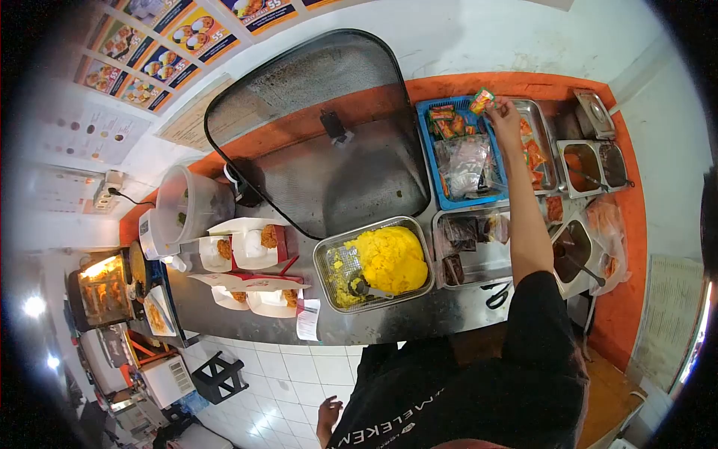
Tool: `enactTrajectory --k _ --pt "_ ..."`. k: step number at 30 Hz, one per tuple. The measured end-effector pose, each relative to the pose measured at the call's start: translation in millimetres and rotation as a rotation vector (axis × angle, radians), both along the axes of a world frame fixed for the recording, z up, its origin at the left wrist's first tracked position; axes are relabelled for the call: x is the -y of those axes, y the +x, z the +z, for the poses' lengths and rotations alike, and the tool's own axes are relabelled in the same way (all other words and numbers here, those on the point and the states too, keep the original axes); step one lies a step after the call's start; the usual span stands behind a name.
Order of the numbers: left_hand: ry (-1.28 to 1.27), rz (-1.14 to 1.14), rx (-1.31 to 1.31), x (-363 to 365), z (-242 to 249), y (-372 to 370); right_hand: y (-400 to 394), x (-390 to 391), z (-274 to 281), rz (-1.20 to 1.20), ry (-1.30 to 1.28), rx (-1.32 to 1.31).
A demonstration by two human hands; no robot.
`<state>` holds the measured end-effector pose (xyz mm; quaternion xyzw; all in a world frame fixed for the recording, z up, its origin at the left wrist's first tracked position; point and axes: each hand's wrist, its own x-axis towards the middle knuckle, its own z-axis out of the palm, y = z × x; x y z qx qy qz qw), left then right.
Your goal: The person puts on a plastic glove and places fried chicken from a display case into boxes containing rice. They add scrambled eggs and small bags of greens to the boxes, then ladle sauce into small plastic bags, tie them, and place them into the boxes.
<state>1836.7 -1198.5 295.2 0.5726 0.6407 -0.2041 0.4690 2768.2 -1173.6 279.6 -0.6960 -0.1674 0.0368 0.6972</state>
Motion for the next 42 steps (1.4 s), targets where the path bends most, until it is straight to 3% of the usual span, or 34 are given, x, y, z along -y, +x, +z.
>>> enactTrajectory --k 2,5,7,8,9,11,13,15,16,18,20,21,23,26,28,30,31,33,34,36,38,42 --pt "0.039 -0.021 0.042 -18 2 16 -26 14 21 0.099 0.393 -0.339" --pt "0.154 -0.229 0.044 -52 15 63 -77 33 31 0.195 0.607 -0.449" --pt "0.185 -0.353 0.116 -76 11 92 -145 39 58 0.256 0.489 -0.498" --pt "0.177 -0.351 0.171 -85 53 149 -184 41 60 0.31 0.418 -0.538" --pt "0.145 -0.274 0.294 -92 79 188 -223 40 59 0.375 0.354 -0.568" --pt "-0.002 -0.049 0.614 -105 105 243 -313 30 70 0.544 -0.02 -0.52" --pt "0.054 -0.015 0.767 -112 127 285 -406 19 74 0.637 -0.085 -0.538" --pt "0.182 -0.033 0.799 -117 135 299 -461 5 103 0.857 -0.231 -0.45" --pt "0.363 -0.122 0.804 -128 132 296 -473 -3 102 0.854 -0.216 -0.437" --pt "0.39 -0.14 0.832 -154 133 275 -499 -16 97 0.893 -0.128 -0.545" --pt "0.455 -0.116 0.84 -189 142 253 -503 -40 103 0.865 -0.141 -0.492" --pt "0.621 -0.238 0.74 -213 143 237 -502 -56 108 0.844 -0.161 -0.437" --pt "0.814 -0.242 0.727 -268 155 217 -510 -97 122 0.649 -0.035 -0.391" --pt "1.055 -0.373 0.657 -361 177 201 -512 -164 133 0.689 -0.142 -0.231" --pt "1.103 -0.508 0.622 -422 171 191 -518 -206 110 0.712 -0.183 -0.237" --pt "1.097 -0.644 0.599 -474 161 185 -515 -234 71 0.755 -0.485 0.341" --pt "1.091 -0.636 0.609 -497 148 175 -517 -236 71 0.754 -0.498 0.346" --pt "1.241 -0.948 0.384 -533 113 153 -520 -233 75 0.621 -0.378 0.256" --pt "1.145 -0.822 0.451 -532 129 152 -517 -221 76 0.611 -0.399 0.256" --pt "1.131 -0.564 0.695 -522 146 146 -511 -186 81 0.558 -0.38 -0.08" --pt "1.133 -0.515 0.654 -499 158 132 -505 -145 85 0.453 -0.487 -0.036" --pt "0.956 -0.329 0.774 -449 125 106 -496 -45 77 0.257 -0.842 0.154"
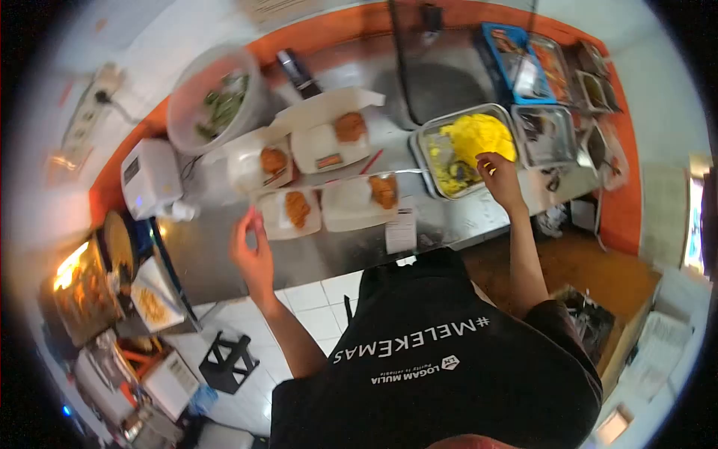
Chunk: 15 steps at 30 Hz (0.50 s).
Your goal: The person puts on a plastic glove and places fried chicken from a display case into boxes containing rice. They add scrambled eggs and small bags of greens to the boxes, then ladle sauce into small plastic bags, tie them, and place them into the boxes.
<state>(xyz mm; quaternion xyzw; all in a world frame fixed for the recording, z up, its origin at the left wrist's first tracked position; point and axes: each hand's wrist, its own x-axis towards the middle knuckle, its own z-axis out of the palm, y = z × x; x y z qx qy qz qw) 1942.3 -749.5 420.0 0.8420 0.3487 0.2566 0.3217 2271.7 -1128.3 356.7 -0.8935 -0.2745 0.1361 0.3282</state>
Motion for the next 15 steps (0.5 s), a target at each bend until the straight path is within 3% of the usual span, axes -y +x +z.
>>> enactTrajectory --k 3,5,9,10,12,15 --pt "-0.168 -0.027 0.015 43 -13 13 -2 26 -7 -0.049 -0.211 0.038" --pt "-0.3 -0.177 -0.053 66 -14 32 -11 27 -26 0.052 -0.26 0.212" --pt "-0.317 -0.699 -0.202 114 -18 78 -9 20 -42 -0.023 -0.424 0.294" --pt "-0.316 -0.701 -0.204 125 -22 85 -9 18 -40 -0.037 -0.465 0.332" --pt "-0.395 -0.866 -0.307 144 -30 97 -6 23 -45 -0.004 -0.441 0.348" --pt "-0.385 -0.901 -0.303 169 -42 111 -3 28 -37 0.128 -0.361 0.374"
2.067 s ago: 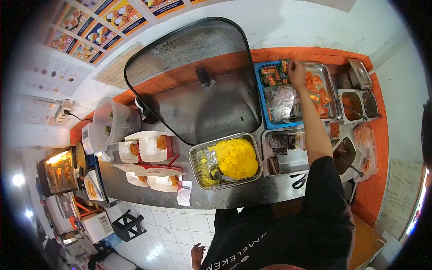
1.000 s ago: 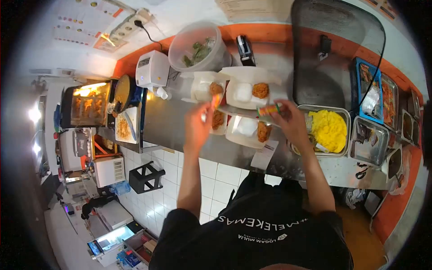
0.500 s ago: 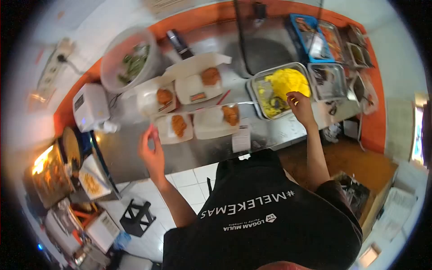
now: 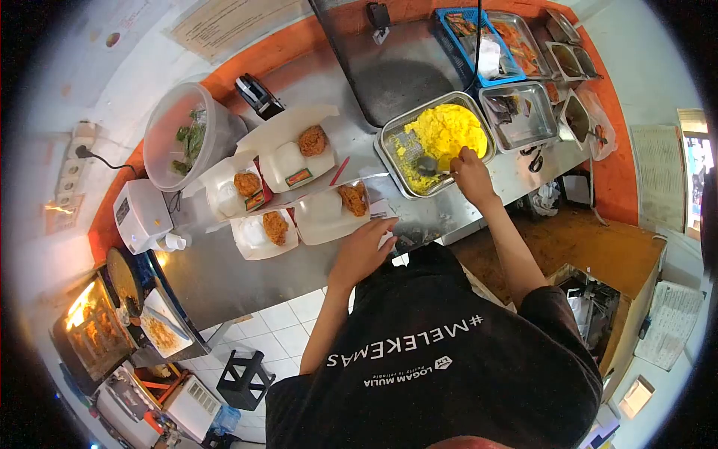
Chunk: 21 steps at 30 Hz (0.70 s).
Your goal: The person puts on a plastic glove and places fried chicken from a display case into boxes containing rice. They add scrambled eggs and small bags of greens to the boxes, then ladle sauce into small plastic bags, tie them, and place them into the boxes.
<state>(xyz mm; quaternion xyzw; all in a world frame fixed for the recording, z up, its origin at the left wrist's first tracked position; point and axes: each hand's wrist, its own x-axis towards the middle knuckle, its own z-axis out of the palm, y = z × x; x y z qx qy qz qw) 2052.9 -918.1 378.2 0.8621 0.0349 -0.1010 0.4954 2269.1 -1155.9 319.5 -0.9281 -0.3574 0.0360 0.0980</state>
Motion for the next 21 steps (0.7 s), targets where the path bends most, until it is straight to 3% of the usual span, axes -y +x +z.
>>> enactTrajectory --k 2,5,9,10,12,13,17,20,21 --pt "0.005 0.0 -0.014 13 -13 10 -2 -2 7 0.109 0.04 -0.016" --pt "-0.032 0.073 -0.11 40 -31 26 -7 -3 19 0.041 0.207 -0.325" --pt "-0.244 0.197 -0.239 72 -66 44 -1 -5 44 -0.128 0.404 -0.084" --pt "-0.243 0.205 -0.243 78 -70 47 1 -2 28 -0.122 0.405 -0.09" --pt "-0.211 0.283 -0.175 90 -76 52 5 5 -16 -0.079 0.08 -0.228" --pt "-0.211 0.292 -0.181 94 -79 52 -10 -4 -11 -0.007 0.018 -0.203" --pt "-0.142 0.299 -0.208 93 -79 58 -44 -20 -14 0.119 0.021 -0.373" --pt "-0.163 0.298 -0.127 89 -78 62 -42 -19 -18 0.289 0.252 -0.227" --pt "-0.244 0.341 -0.149 89 -78 59 -29 -16 -17 0.087 0.378 -0.437"
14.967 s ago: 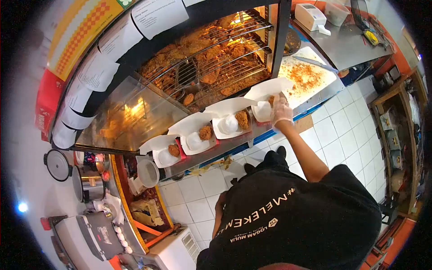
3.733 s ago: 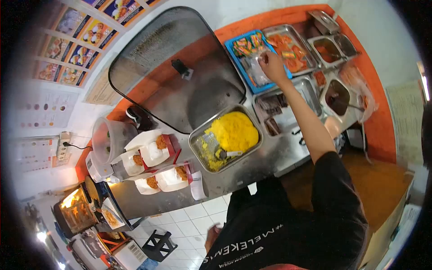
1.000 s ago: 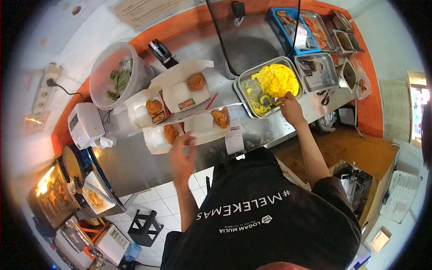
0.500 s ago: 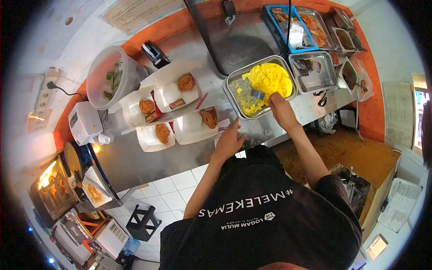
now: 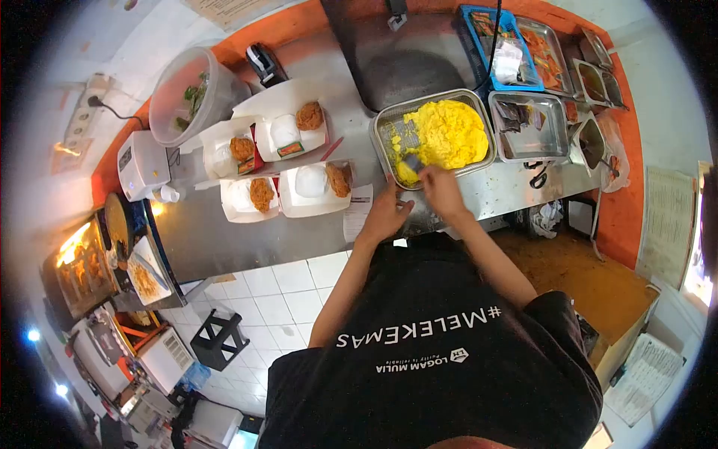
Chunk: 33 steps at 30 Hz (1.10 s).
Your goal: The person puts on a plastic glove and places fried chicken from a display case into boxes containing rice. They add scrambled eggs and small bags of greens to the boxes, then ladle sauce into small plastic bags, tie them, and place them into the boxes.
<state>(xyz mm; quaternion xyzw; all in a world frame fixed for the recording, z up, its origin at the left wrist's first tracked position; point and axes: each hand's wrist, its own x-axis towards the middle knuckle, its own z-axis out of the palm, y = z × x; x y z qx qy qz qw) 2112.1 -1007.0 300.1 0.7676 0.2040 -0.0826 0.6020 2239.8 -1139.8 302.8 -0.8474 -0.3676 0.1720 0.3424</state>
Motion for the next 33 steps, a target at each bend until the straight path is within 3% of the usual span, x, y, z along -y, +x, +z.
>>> enactTrajectory --k 1,2,4,7,9,11,12,16,19,25,27,29,32,33 --pt "-0.082 0.045 -0.015 1 6 -2 10 4 2 -0.183 0.067 -0.252" --pt "-0.081 0.056 -0.018 1 7 -3 20 8 1 -0.173 0.066 -0.255" --pt "-0.078 0.068 -0.05 1 8 0 38 15 0 -0.399 0.3 -0.55" --pt "-0.079 0.09 -0.072 4 8 -1 47 19 1 -0.405 0.381 -0.558" --pt "-0.102 0.122 -0.058 8 4 -3 40 17 9 -0.375 0.268 -0.483" --pt "-0.124 0.147 -0.044 12 1 -4 32 14 5 -0.095 0.174 0.013" --pt "-0.109 0.152 -0.033 14 -1 -3 25 10 1 -0.017 0.15 0.071" --pt "-0.143 0.16 0.089 13 -15 -2 -7 -2 0 0.117 0.092 0.043" --pt "-0.154 0.163 0.035 12 -5 0 -8 1 1 0.274 0.102 0.024" --pt "-0.15 0.188 0.036 15 -14 3 42 7 23 0.386 -0.078 -0.418" --pt "-0.14 0.171 0.019 12 -7 3 54 17 6 0.246 0.056 -0.777" --pt "-0.128 0.157 0.0 7 -3 5 63 25 -10 0.246 0.11 -0.769" --pt "-0.123 0.133 -0.043 3 -7 4 57 27 -12 -0.115 0.296 -0.88" --pt "-0.116 0.121 -0.009 2 -11 2 52 29 -14 -0.113 0.301 -0.88"
